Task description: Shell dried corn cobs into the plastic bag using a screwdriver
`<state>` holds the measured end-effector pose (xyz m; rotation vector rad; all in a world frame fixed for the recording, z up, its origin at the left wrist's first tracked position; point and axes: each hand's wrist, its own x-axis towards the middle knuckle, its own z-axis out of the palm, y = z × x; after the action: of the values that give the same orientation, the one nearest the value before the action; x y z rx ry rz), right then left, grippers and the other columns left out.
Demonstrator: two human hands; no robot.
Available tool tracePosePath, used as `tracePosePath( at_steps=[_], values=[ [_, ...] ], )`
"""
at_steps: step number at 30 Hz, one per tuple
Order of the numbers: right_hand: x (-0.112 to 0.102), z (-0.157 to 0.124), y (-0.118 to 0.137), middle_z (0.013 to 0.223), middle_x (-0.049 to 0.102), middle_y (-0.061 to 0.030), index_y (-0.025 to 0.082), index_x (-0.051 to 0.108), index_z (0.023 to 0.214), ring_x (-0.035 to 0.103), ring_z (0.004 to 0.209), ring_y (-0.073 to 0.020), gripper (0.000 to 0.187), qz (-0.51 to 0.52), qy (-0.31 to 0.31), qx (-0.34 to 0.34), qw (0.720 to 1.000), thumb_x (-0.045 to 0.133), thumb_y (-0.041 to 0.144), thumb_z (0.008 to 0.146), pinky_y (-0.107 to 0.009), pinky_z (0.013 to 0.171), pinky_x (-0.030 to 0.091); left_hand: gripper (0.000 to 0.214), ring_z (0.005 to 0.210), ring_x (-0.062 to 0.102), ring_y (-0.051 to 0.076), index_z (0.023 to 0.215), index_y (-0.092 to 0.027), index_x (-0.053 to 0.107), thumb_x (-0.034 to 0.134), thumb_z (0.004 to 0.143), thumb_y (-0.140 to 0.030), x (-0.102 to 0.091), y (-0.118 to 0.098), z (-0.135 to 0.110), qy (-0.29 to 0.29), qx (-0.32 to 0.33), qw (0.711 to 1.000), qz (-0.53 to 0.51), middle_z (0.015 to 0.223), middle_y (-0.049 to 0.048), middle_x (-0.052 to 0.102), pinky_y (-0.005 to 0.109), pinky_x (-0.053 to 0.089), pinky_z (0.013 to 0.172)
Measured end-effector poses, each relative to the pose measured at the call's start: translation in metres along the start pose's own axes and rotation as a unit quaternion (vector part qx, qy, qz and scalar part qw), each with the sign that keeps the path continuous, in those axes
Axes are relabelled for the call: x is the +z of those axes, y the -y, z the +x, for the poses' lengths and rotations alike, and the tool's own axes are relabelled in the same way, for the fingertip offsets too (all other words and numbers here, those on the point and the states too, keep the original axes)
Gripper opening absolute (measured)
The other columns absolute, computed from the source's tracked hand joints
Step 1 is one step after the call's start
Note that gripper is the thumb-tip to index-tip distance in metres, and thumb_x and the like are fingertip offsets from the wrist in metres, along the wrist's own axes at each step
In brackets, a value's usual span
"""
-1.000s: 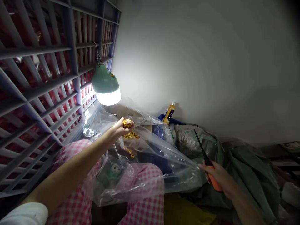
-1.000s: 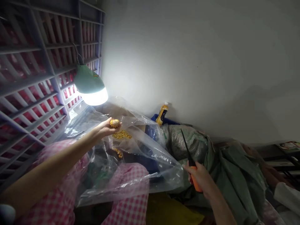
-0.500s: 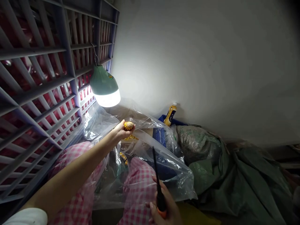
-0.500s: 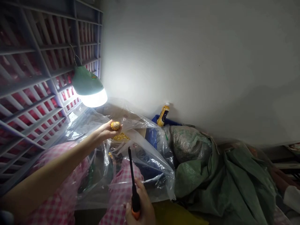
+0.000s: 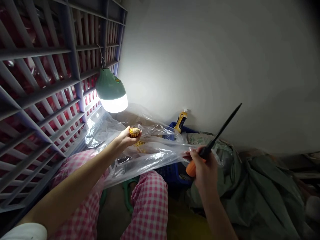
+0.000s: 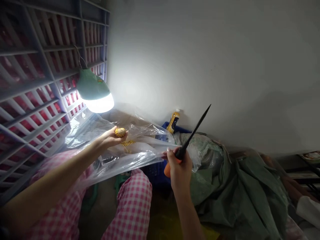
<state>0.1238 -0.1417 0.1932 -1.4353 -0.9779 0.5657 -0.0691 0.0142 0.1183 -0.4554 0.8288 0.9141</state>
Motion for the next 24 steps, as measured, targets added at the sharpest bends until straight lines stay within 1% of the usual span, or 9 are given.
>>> tracePosePath(
  at_steps=[3,5,8,11,14,17,19,21,24],
  values=[
    [0.012,0.006,0.002,0.061,0.058,0.0052,0.019,0.047,0.070,0.061,0.060,-0.0129,0.025,0.068,-0.010,0.019,0.997,0.069,0.029,0.064,-0.027,0.065,0.052,0.025,0.060,0.051,0.012,0.090,-0.016,0.050,0.039,0.088,-0.039,-0.001,0.001,-0.005,0.009,-0.004,1.000,0.000,0.074,0.0033,0.049,0.022,0.049,0.043],
    [0.007,-0.003,0.001,0.061,0.059,0.0057,0.020,0.047,0.070,0.062,0.060,-0.0123,0.026,0.070,-0.012,0.051,0.996,0.070,0.029,0.064,-0.026,0.066,0.052,0.024,0.060,0.051,0.012,0.092,-0.016,0.050,0.040,0.088,-0.038,-0.002,0.002,-0.011,0.019,-0.009,1.000,-0.003,0.075,0.0034,0.050,0.022,0.049,0.044],
    [-0.015,-0.030,0.000,0.059,0.060,0.0054,0.020,0.048,0.073,0.062,0.058,-0.0140,0.029,0.042,-0.016,0.122,0.991,0.072,0.031,0.063,-0.026,0.063,0.052,0.023,0.062,0.051,0.013,0.094,-0.016,0.050,0.041,0.088,-0.037,-0.003,0.002,-0.016,0.027,-0.016,0.999,-0.014,0.077,0.0036,0.051,0.022,0.049,0.045],
    [-0.036,-0.066,-0.006,0.057,0.060,0.0042,0.020,0.049,0.074,0.062,0.055,-0.0156,0.036,0.024,-0.026,0.201,0.979,0.076,0.035,0.056,-0.026,0.057,0.052,0.026,0.063,0.051,0.013,0.094,-0.016,0.050,0.041,0.087,-0.039,-0.003,0.003,-0.011,0.025,-0.016,0.999,-0.020,0.077,0.0041,0.051,0.023,0.050,0.045],
    [-0.044,-0.103,-0.019,0.049,0.057,0.0047,0.019,0.049,0.070,0.059,0.046,-0.0149,0.043,0.035,-0.030,0.280,0.959,0.079,0.039,0.046,-0.025,0.048,0.050,0.026,0.062,0.051,0.013,0.089,-0.016,0.050,0.040,0.087,-0.040,-0.002,0.008,0.000,0.019,-0.004,1.000,-0.005,0.076,0.0040,0.051,0.022,0.049,0.044],
    [-0.048,-0.116,-0.025,0.045,0.056,0.0053,0.019,0.049,0.069,0.056,0.040,-0.0139,0.046,0.074,-0.037,0.344,0.935,0.080,0.041,0.043,-0.024,0.042,0.047,0.025,0.062,0.052,0.013,0.086,-0.017,0.050,0.041,0.088,-0.040,0.000,0.011,0.009,0.011,-0.007,1.000,0.016,0.075,0.0041,0.052,0.023,0.049,0.045],
    [-0.054,-0.109,-0.023,0.046,0.057,0.0052,0.020,0.049,0.069,0.057,0.041,-0.0147,0.047,0.092,-0.038,0.341,0.935,0.081,0.040,0.041,-0.025,0.042,0.048,0.023,0.062,0.052,0.013,0.085,-0.016,0.050,0.042,0.088,-0.037,0.002,0.011,0.011,0.005,-0.016,1.000,0.024,0.074,0.0038,0.051,0.023,0.050,0.046],
    [-0.061,-0.096,-0.020,0.048,0.058,0.0046,0.019,0.049,0.068,0.059,0.045,-0.0158,0.045,0.096,-0.033,0.304,0.947,0.081,0.038,0.042,-0.026,0.046,0.049,0.020,0.061,0.052,0.013,0.084,-0.016,0.050,0.044,0.087,-0.035,0.004,0.007,0.013,0.000,-0.021,0.999,0.036,0.072,0.0036,0.051,0.023,0.049,0.046],
    [-0.062,-0.096,-0.023,0.049,0.057,0.0035,0.019,0.052,0.070,0.060,0.048,-0.0160,0.038,0.090,0.013,0.271,0.958,0.075,0.043,0.054,-0.026,0.049,0.050,0.018,0.059,0.051,0.013,0.080,-0.016,0.051,0.047,0.086,-0.033,0.006,-0.002,0.015,-0.016,-0.006,0.997,0.074,0.069,0.0036,0.050,0.023,0.049,0.046]
  ],
)
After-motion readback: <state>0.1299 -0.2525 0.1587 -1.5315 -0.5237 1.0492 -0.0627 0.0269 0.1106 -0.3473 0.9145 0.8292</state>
